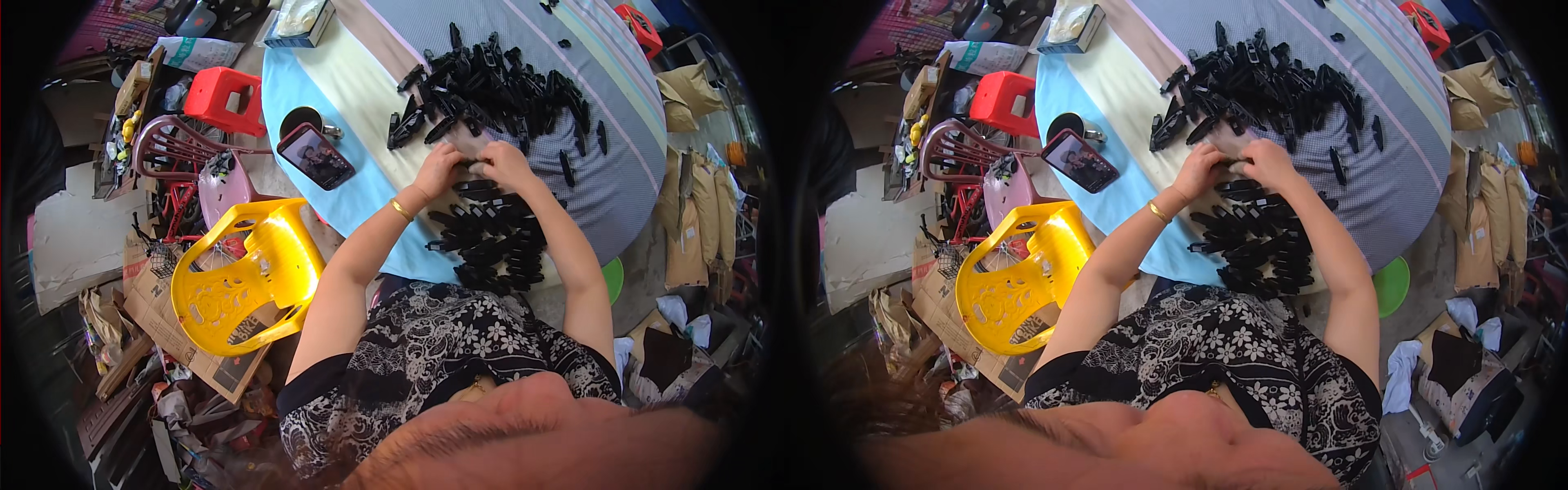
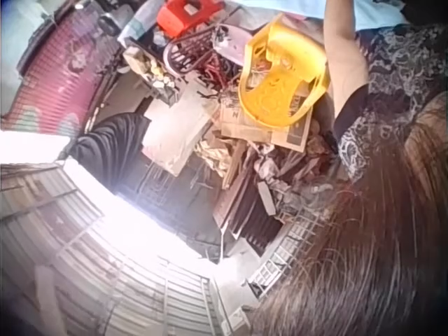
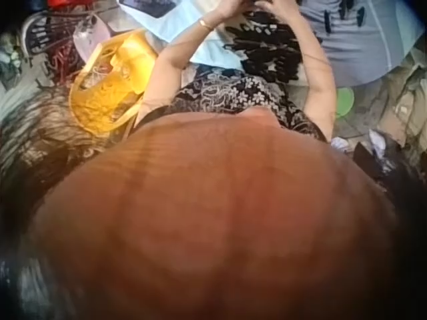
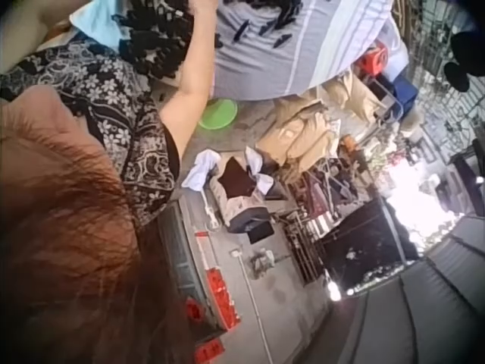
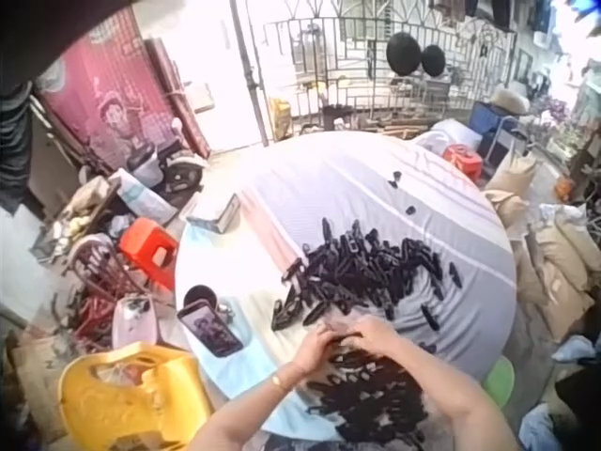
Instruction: Sorting and organizing small black plastic hardware components into groups on a table.
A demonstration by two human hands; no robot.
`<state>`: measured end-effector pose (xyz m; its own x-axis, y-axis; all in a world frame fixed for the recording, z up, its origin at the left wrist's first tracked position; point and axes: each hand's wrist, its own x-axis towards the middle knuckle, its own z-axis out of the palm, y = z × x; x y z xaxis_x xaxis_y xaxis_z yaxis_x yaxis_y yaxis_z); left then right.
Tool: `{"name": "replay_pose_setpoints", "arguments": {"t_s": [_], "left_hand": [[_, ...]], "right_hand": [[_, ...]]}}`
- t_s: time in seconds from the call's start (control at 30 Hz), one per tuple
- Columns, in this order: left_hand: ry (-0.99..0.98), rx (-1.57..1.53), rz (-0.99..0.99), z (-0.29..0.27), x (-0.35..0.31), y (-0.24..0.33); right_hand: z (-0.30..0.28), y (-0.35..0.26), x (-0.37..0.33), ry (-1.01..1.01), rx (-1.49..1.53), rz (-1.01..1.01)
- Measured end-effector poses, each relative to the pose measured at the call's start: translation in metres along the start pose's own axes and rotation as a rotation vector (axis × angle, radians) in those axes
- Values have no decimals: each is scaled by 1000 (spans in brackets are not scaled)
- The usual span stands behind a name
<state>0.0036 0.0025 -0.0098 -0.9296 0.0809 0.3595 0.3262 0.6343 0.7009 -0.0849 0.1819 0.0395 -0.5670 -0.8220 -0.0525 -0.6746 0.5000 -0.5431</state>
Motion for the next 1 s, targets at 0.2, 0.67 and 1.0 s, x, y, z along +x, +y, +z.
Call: {"name": "replay_pose_setpoints", "arguments": {"t_s": [0.2,0.67,1.0], "left_hand": [[-223,-14,-68,-21,-8,30],[-180,-81,-263,-17,20,18],[-19,108,-111,13,19,27]], "right_hand": [[17,-3,38,412,-398,147],[31,9,-17,528,401,321],[10,4,-29,207,536,424]]}}
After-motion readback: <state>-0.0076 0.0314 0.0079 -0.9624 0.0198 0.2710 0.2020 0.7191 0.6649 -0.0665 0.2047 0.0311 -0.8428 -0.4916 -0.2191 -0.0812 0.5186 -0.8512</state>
